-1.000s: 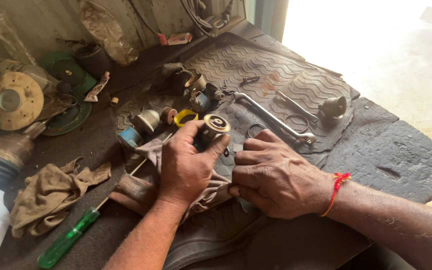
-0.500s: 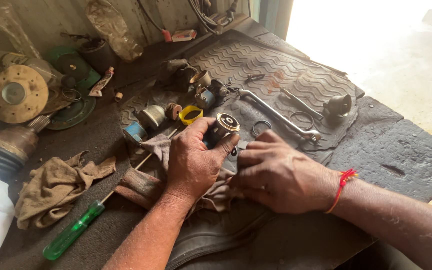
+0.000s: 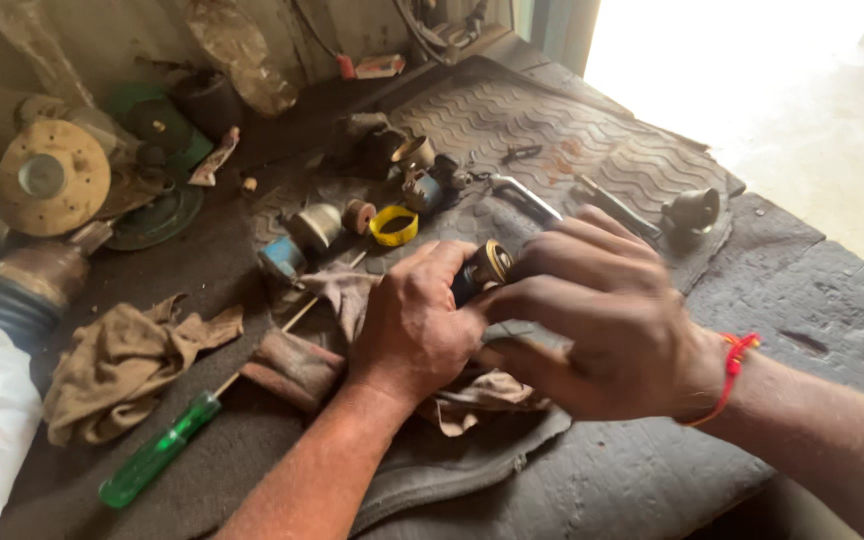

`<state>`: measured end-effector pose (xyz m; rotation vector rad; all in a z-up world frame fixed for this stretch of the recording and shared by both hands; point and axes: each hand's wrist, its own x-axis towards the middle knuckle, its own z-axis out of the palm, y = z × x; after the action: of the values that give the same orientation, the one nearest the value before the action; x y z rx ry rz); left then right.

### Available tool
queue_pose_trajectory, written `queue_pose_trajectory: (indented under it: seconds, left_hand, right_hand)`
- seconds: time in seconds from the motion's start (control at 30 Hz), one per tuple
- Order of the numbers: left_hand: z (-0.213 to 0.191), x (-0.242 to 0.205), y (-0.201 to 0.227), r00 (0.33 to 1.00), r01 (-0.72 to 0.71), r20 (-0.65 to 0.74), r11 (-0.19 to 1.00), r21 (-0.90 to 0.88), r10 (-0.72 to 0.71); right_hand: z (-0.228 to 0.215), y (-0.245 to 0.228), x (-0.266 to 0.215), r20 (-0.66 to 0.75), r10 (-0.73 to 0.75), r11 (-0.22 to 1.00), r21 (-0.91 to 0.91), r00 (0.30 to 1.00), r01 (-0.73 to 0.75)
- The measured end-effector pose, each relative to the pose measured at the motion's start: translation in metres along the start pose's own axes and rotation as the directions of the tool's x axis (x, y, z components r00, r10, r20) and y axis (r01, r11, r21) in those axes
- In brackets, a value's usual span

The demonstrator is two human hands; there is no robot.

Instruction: The person assembles a cylindrical mechanical component by inserting a small metal ring into a groove, then using a flat metal tool to press and seat the ring. The person repeatedly adjusts and checks the fit of the ring within the component.

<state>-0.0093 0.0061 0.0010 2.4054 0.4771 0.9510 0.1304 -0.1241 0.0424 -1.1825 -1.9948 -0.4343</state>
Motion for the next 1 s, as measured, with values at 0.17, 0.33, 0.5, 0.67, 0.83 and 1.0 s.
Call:
queue_pose_trajectory:
  seconds: [0.17,0.33,0.5,0.67,0.83,1.0]
  left_hand:
    - [0.037,0.005,0.016,0.868,0.366,0.040,0.693,0.621,-0.494]
    - [0.014,0.003,-0.006,0.991,0.129,-0.009,0.984,-0.121,-0.131]
    - [0.010,-0.003,-0.006,0.988,0.156,0.023,0.977,-0.147,-0.154]
    - [0.019,-0.006,-0.020,0.952,0.307,0.118,0.890,-0.338,-0.284]
    - [0.033,-0.010,-0.037,0.777,0.569,0.517,0.048,-0.821,-0.360]
    - [0.009,-0.003,-0.004,0.983,0.157,0.099,0.988,0.006,-0.157]
  right_hand:
    - [0.063,-0.035,0.064,0.217,-0.089,0.996,0.030,0.972,0.084]
    - [0.136,-0.065,0.120,0.719,0.261,0.945,-0.326,0.645,-0.018]
    - [0.160,-0.064,0.105,0.549,0.173,0.968,-0.248,0.818,-0.039]
    - [0.121,-0.072,0.100,0.328,0.281,0.938,0.103,0.902,-0.330]
    - [0.042,-0.040,0.040,0.034,0.251,0.915,0.318,0.967,-0.249]
    - [0.011,0.027,-0.009,-0.035,0.573,0.806,0.206,0.819,-0.555]
